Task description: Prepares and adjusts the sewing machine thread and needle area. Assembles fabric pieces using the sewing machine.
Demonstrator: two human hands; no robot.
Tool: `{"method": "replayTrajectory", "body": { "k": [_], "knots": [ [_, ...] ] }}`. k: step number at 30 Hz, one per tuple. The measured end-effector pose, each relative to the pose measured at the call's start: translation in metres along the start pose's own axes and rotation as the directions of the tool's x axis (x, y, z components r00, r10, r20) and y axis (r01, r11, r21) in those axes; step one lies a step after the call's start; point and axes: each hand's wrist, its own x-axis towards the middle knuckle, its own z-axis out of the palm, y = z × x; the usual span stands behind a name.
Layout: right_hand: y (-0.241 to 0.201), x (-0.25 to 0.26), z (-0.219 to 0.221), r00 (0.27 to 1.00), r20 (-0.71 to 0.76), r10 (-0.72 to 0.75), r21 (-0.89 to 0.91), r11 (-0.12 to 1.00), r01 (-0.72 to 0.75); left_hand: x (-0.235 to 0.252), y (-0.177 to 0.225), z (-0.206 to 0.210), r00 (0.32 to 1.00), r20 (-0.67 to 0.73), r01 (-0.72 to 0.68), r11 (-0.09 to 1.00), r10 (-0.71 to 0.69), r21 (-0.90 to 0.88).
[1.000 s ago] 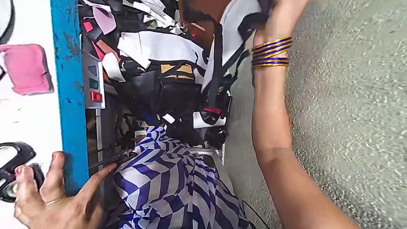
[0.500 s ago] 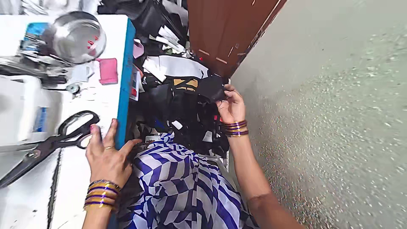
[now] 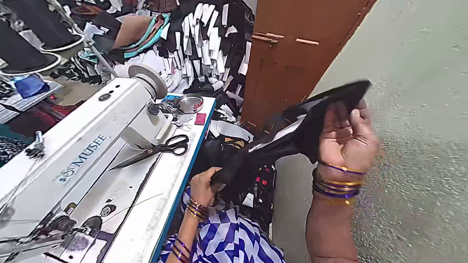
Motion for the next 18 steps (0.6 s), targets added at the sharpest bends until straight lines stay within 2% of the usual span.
{"method": "replayTrajectory", "body": {
  "k": [1,3,5,6,7,8,10,11,12,13,14,15,17,18],
  "knots": [
    [0.009,0.006,-0.013,0.996,-0.041,-0.081,-0.142,0.987,0.074,-0.004,0.007,-0.019,0.997,-0.047,-0.060,0.998,0.062,0.032],
    [0.019,0.002,-0.026,0.978,0.081,-0.191,-0.403,0.891,0.207,-0.008,0.024,-0.061,0.978,-0.088,-0.178,0.979,0.188,0.104],
    [0.025,-0.018,-0.013,0.904,0.378,-0.202,-0.400,0.845,0.356,-0.011,0.040,-0.101,0.952,0.011,-0.302,0.930,0.306,0.212],
    [0.029,-0.034,-0.001,0.825,0.552,-0.120,-0.347,0.867,0.358,-0.013,0.048,-0.117,0.933,0.093,-0.360,0.892,0.348,0.274],
    [0.036,-0.050,0.012,0.699,0.715,-0.007,-0.314,0.890,0.330,-0.015,0.056,-0.130,0.910,0.169,-0.415,0.845,0.380,0.338],
    [0.044,-0.067,0.024,0.522,0.845,0.114,-0.311,0.899,0.307,-0.019,0.063,-0.141,0.889,0.237,-0.456,0.799,0.391,0.392],
    [0.064,-0.097,0.045,0.136,0.951,0.276,-0.306,0.894,0.328,-0.026,0.073,-0.163,0.870,0.310,-0.489,0.742,0.382,0.458],
    [0.076,-0.108,0.052,-0.007,0.963,0.270,-0.252,0.907,0.339,-0.030,0.076,-0.174,0.873,0.317,-0.483,0.748,0.370,0.455],
    [0.087,-0.117,0.056,-0.092,0.971,0.221,-0.179,0.926,0.332,-0.035,0.077,-0.185,0.880,0.319,-0.463,0.783,0.351,0.415],
    [0.096,-0.123,0.056,-0.108,0.983,0.148,-0.108,0.945,0.308,-0.040,0.075,-0.195,0.889,0.324,-0.428,0.836,0.323,0.343],
    [0.102,-0.126,0.056,-0.069,0.993,0.099,-0.078,0.962,0.262,-0.046,0.071,-0.202,0.896,0.332,-0.386,0.887,0.295,0.254],
    [0.104,-0.124,0.054,0.036,0.995,0.094,-0.100,0.970,0.223,-0.052,0.062,-0.208,0.901,0.340,-0.339,0.927,0.271,0.159],
    [0.109,-0.111,0.050,0.358,0.915,0.187,-0.251,0.958,0.141,-0.067,0.041,-0.217,0.916,0.334,-0.235,0.972,0.221,0.002],
    [0.113,-0.097,0.049,0.473,0.846,0.247,-0.352,0.924,0.148,-0.076,0.032,-0.220,0.928,0.321,-0.187,0.982,0.189,-0.039]
  ]
}}
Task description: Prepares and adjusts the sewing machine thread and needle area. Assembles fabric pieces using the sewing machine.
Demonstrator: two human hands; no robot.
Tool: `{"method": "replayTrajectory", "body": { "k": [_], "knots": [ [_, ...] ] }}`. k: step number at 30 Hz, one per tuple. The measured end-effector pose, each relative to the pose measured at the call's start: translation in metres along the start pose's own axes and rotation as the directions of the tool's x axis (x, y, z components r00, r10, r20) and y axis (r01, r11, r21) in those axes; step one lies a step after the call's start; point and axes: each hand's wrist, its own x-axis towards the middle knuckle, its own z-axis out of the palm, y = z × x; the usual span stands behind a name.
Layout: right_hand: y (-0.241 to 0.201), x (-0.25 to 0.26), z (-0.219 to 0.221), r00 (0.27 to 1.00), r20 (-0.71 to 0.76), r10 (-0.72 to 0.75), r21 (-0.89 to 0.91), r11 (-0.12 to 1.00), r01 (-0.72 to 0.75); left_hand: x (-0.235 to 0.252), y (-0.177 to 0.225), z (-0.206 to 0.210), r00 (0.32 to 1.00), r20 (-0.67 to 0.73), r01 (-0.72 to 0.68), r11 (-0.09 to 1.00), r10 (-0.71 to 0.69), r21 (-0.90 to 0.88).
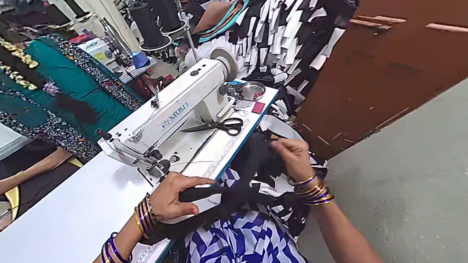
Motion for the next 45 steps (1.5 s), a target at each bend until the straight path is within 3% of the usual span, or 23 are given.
{"method": "replayTrajectory", "body": {
  "k": [2,4,6,7,9,10,11,13,15,17,19,21,24,25,27,28,30,32,34,36,40,43,45],
  "knots": [
    [0.014,0.017,-0.030,0.979,-0.102,0.178,-0.374,0.905,-0.203,-0.024,-0.007,0.000,0.995,-0.029,0.100,0.995,-0.100,-0.007],
    [0.029,0.035,-0.069,0.878,-0.113,0.466,-0.760,0.529,-0.378,-0.045,0.000,0.002,0.970,-0.068,0.241,0.952,-0.233,0.186],
    [0.043,0.044,-0.089,0.773,-0.206,0.600,-0.872,0.246,-0.423,-0.063,0.011,0.006,0.947,-0.105,0.321,0.871,-0.304,0.373],
    [0.038,0.053,-0.086,0.823,-0.158,0.545,-0.883,0.295,-0.364,-0.068,0.014,0.008,0.943,-0.136,0.331,0.855,-0.302,0.399],
    [0.020,0.067,-0.048,0.940,0.206,0.271,-0.768,0.640,-0.016,-0.078,0.021,0.011,0.931,-0.194,0.360,0.858,-0.308,0.365],
    [0.010,0.068,-0.016,0.896,0.425,0.133,-0.552,0.822,0.140,-0.081,0.026,0.010,0.923,-0.219,0.376,0.861,-0.315,0.344],
    [0.000,0.066,0.016,0.753,0.657,0.039,-0.269,0.945,0.185,-0.083,0.033,0.007,0.915,-0.242,0.391,0.862,-0.324,0.323],
    [0.003,0.065,0.065,0.291,0.943,-0.160,0.146,0.987,0.070,-0.087,0.048,-0.005,0.893,-0.283,0.424,0.867,-0.351,0.262],
    [0.027,0.061,0.083,0.116,0.984,-0.137,0.138,0.990,0.003,-0.103,0.070,-0.022,0.850,-0.353,0.471,0.865,-0.391,0.174],
    [0.054,0.057,0.067,0.160,0.986,0.056,-0.054,0.998,-0.016,-0.135,0.095,-0.038,0.765,-0.449,0.552,0.830,-0.462,0.085],
    [0.074,0.049,0.047,0.298,0.952,0.063,-0.030,0.993,-0.116,-0.178,0.112,-0.045,0.625,-0.567,0.683,0.728,-0.537,0.063],
    [0.067,0.037,0.050,0.536,0.844,0.031,0.091,0.976,-0.199,-0.217,0.119,-0.046,0.391,-0.652,0.886,0.458,-0.649,0.076],
    [0.025,0.024,0.081,0.817,0.573,0.064,-0.056,0.998,-0.039,-0.230,0.110,-0.033,-0.014,-0.600,0.997,-0.057,-0.800,0.053],
    [0.011,0.020,0.093,0.863,0.505,0.002,-0.110,0.992,0.062,-0.229,0.099,-0.019,0.004,-0.625,0.994,-0.067,-0.781,0.090],
    [-0.023,0.003,0.115,0.873,0.458,-0.166,-0.110,0.964,0.241,-0.218,0.072,0.024,0.254,-0.596,0.963,0.140,-0.762,0.230],
    [-0.044,-0.011,0.124,0.844,0.487,-0.227,-0.065,0.954,0.294,-0.201,0.060,0.047,0.317,-0.520,0.948,0.247,-0.793,0.202],
    [-0.081,-0.046,0.144,0.714,0.626,-0.314,0.099,0.940,0.327,-0.167,0.042,0.087,0.304,-0.375,0.952,0.289,-0.876,0.097],
    [-0.089,-0.072,0.171,0.510,0.774,-0.374,0.214,0.914,0.346,-0.160,0.022,0.116,0.304,-0.477,0.953,0.265,-0.825,0.150],
    [-0.064,-0.068,0.201,0.394,0.880,-0.264,0.074,0.896,0.437,-0.166,0.011,0.118,0.312,-0.550,0.950,0.260,-0.775,0.173],
    [-0.016,-0.036,0.216,0.433,0.901,-0.009,-0.221,0.850,0.477,-0.176,0.010,0.115,0.306,-0.535,0.952,0.267,-0.787,0.151],
    [0.022,0.042,0.211,0.685,0.648,0.333,-0.686,0.646,0.335,-0.198,0.006,0.100,0.278,-0.559,0.959,0.254,-0.781,0.122],
    [0.014,0.037,0.209,0.798,0.589,0.126,-0.616,0.709,0.343,-0.195,0.000,0.092,0.233,-0.562,0.972,0.209,-0.794,0.107],
    [0.012,0.014,0.223,0.739,0.672,0.050,-0.498,0.769,0.400,-0.192,-0.007,0.095,0.214,-0.624,0.976,0.191,-0.752,0.103]
  ]
}}
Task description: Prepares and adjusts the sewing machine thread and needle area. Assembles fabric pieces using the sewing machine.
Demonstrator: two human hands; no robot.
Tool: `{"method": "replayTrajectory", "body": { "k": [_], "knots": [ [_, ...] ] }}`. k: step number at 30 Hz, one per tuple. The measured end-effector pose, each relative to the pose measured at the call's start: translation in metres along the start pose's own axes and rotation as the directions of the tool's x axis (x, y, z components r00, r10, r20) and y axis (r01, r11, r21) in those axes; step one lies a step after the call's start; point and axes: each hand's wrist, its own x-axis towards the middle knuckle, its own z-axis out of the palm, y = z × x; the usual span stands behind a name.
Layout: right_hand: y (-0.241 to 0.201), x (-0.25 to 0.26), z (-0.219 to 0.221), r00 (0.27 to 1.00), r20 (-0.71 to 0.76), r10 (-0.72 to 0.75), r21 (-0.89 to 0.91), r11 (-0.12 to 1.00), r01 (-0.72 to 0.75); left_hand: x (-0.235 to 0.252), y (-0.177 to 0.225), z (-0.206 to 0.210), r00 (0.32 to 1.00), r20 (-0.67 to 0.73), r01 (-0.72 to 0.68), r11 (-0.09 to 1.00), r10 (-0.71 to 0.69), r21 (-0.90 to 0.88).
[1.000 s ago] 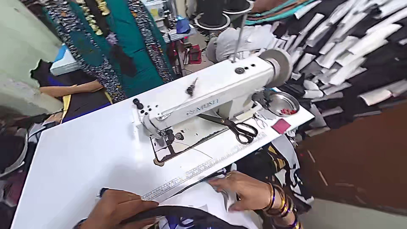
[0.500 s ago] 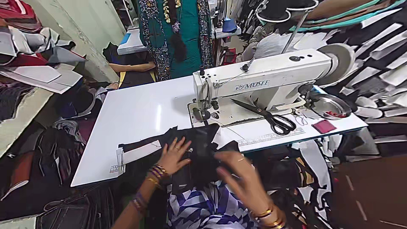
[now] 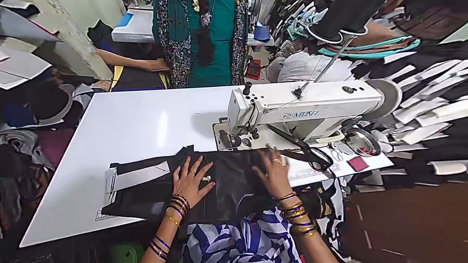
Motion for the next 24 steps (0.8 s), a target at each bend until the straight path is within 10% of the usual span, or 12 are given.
{"method": "replayTrajectory", "body": {
  "k": [3,24],
  "knots": [
    [-0.005,-0.002,0.033,0.974,0.221,-0.037,0.036,0.999,0.030,0.001,0.007,0.006,0.995,-0.069,0.066,0.998,-0.066,-0.007],
    [0.011,0.053,0.051,0.910,0.398,-0.114,0.011,0.993,0.119,0.010,0.009,0.003,0.973,-0.027,0.229,0.973,-0.229,0.001]
  ]
}}
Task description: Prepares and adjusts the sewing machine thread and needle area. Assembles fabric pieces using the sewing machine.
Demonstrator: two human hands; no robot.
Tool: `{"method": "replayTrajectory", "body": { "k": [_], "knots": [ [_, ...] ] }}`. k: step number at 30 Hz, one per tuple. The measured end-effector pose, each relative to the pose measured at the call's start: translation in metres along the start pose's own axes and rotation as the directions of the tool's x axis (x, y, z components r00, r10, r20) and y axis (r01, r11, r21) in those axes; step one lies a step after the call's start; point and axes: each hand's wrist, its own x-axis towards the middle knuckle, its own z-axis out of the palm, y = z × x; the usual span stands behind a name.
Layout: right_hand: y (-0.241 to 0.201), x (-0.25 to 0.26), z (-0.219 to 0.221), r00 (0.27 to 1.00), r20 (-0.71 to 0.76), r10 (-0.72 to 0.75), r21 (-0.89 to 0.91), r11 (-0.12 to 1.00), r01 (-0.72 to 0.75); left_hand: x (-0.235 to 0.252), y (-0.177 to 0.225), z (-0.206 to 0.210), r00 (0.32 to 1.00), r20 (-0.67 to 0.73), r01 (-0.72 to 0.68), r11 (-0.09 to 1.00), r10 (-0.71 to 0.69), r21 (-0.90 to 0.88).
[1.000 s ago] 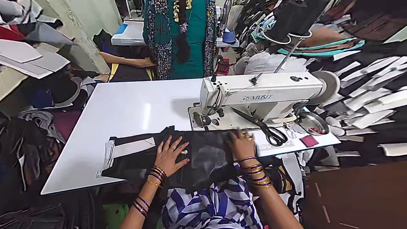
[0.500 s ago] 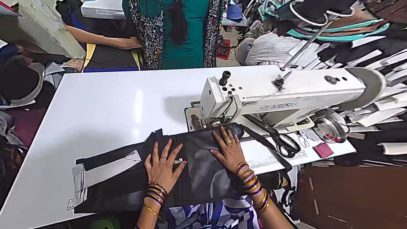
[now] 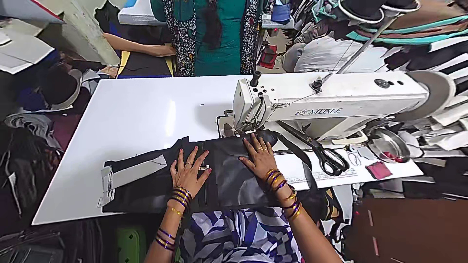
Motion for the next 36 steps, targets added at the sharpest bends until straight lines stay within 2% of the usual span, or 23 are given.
{"method": "replayTrajectory", "body": {
  "k": [5,6,8,10,12,13,14,15,16,17,18,21,24,26,27,29,31,33,34,36],
  "knots": [
    [0.001,0.010,-0.005,1.000,0.012,-0.003,0.000,1.000,0.003,0.003,0.006,-0.016,0.993,0.110,0.041,0.998,-0.035,-0.053],
    [0.003,0.009,-0.004,1.000,-0.017,-0.018,0.025,1.000,0.018,-0.005,0.004,-0.021,0.999,0.041,0.016,0.996,-0.013,-0.092],
    [0.008,0.001,0.001,0.979,-0.183,-0.092,0.114,0.987,0.114,-0.034,-0.008,-0.035,0.969,-0.246,-0.052,0.993,0.024,-0.109],
    [0.004,-0.018,0.002,0.916,-0.366,-0.164,0.173,0.955,0.240,-0.080,-0.035,-0.060,0.874,-0.483,0.019,0.998,-0.045,-0.059],
    [-0.006,-0.047,-0.009,0.881,-0.427,-0.205,0.245,0.911,0.331,-0.145,-0.078,-0.086,0.786,-0.573,0.297,0.954,-0.230,0.024],
    [-0.010,-0.063,-0.013,0.873,-0.430,-0.229,0.288,0.882,0.373,-0.185,-0.098,-0.097,0.741,-0.545,0.490,0.871,-0.392,0.041],
    [-0.012,-0.075,-0.014,0.866,-0.429,-0.258,0.320,0.852,0.413,-0.223,-0.115,-0.106,0.659,-0.468,0.681,0.732,-0.588,0.039],
    [-0.012,-0.084,-0.013,0.857,-0.427,-0.288,0.348,0.823,0.450,-0.257,-0.131,-0.110,0.521,-0.366,0.834,0.551,-0.771,0.027],
    [-0.009,-0.091,-0.009,0.853,-0.417,-0.314,0.379,0.793,0.477,-0.288,-0.148,-0.105,0.381,-0.276,0.920,0.390,-0.883,0.023],
    [-0.007,-0.095,-0.005,0.851,-0.402,-0.337,0.415,0.762,0.498,-0.317,-0.165,-0.092,0.289,-0.212,0.956,0.293,-0.934,0.008],
    [-0.007,-0.097,0.000,0.849,-0.393,-0.353,0.452,0.730,0.513,-0.342,-0.180,-0.074,0.261,-0.193,0.963,0.269,-0.946,-0.013],
    [-0.015,-0.099,0.010,0.864,-0.341,-0.369,0.565,0.654,0.502,-0.377,-0.206,-0.034,0.315,-0.314,0.933,0.353,-0.895,-0.068],
    [-0.035,-0.103,0.011,0.843,-0.351,-0.407,0.565,0.626,0.537,-0.370,-0.201,-0.050,0.315,-0.295,0.939,0.342,-0.902,-0.043],
    [-0.050,-0.110,0.011,0.815,-0.388,-0.431,0.569,0.583,0.580,-0.366,-0.190,-0.081,0.315,-0.355,0.934,0.355,-0.880,-0.052],
    [-0.058,-0.115,0.011,0.805,-0.408,-0.431,0.588,0.550,0.593,-0.366,-0.180,-0.099,0.342,-0.445,0.916,0.400,-0.827,-0.039],
    [-0.074,-0.124,0.014,0.803,-0.426,-0.417,0.663,0.461,0.591,-0.362,-0.150,-0.140,0.424,-0.659,0.840,0.541,-0.621,0.031],
    [-0.091,-0.129,0.022,0.812,-0.414,-0.411,0.732,0.379,0.565,-0.350,-0.121,-0.177,0.489,-0.815,0.708,0.687,-0.312,0.162],
    [-0.111,-0.131,0.030,0.823,-0.360,-0.439,0.803,0.303,0.513,-0.320,-0.099,-0.208,0.548,-0.828,0.536,0.810,-0.120,0.237],
    [-0.120,-0.130,0.032,0.812,-0.326,-0.484,0.853,0.220,0.474,-0.296,-0.091,-0.217,0.593,-0.805,0.409,0.872,-0.029,0.270],
    [-0.140,-0.134,0.030,0.770,-0.347,-0.536,0.927,-0.072,0.368,-0.235,-0.062,-0.223,0.689,-0.705,0.094,0.943,0.170,0.319]
  ]
}}
